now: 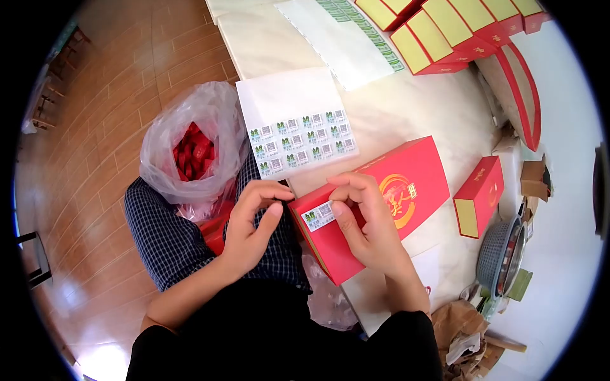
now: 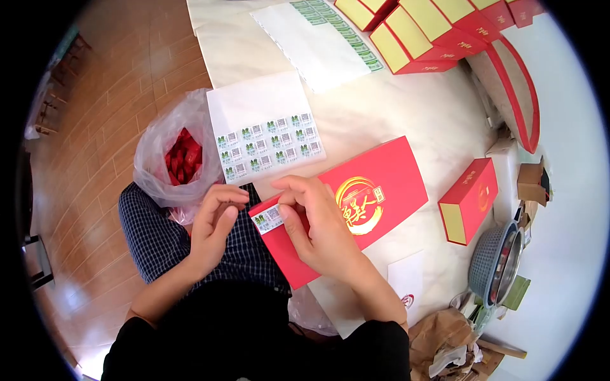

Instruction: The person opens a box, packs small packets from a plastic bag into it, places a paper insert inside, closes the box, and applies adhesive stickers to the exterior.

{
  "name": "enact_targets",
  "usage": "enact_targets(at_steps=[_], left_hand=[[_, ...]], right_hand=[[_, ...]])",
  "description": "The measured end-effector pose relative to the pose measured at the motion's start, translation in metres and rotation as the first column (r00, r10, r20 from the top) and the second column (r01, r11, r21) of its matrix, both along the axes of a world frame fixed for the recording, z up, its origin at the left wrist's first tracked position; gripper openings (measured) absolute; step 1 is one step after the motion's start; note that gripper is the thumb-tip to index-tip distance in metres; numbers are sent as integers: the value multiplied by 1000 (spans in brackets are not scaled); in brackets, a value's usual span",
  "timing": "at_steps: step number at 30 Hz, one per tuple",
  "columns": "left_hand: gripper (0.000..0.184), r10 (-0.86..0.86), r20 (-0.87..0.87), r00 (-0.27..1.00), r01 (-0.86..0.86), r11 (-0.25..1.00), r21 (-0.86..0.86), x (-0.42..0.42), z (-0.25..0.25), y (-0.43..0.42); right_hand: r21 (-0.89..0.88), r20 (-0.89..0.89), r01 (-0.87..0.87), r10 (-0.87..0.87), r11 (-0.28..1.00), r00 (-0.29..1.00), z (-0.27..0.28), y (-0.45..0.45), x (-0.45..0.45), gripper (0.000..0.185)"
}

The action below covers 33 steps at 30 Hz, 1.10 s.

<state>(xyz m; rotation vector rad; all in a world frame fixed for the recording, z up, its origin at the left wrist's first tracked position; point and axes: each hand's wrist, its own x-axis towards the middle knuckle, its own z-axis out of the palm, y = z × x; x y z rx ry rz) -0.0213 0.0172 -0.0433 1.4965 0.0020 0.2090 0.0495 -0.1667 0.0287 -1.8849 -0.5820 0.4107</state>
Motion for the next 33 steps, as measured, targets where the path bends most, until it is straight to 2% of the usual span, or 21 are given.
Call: enact_targets(at_steps=[2, 15, 28, 30, 33], left_hand=[[18, -45, -59, 997, 40, 997, -73, -6, 0, -4], [21, -161, -143, 976, 124, 963, -239, 1, 8, -8], [24, -168, -150, 974, 129, 962, -239, 0, 10, -10], [28, -149, -144, 978, 126, 980, -157, 1, 14, -10], [31, -140, -143, 980, 122, 984, -131, 1, 16, -12]], right_hand=[[-26, 115, -11, 14, 1000, 993, -1, 1, 0, 35], [-94, 318, -44, 71, 995, 945, -1, 1, 6, 41], [-120, 332, -47, 84, 992, 939, 0, 2, 5, 42], [-127, 336, -48, 88, 991, 938, 0, 2, 5, 42], [-121, 346, -45, 85, 992, 934, -1, 2, 5, 43]])
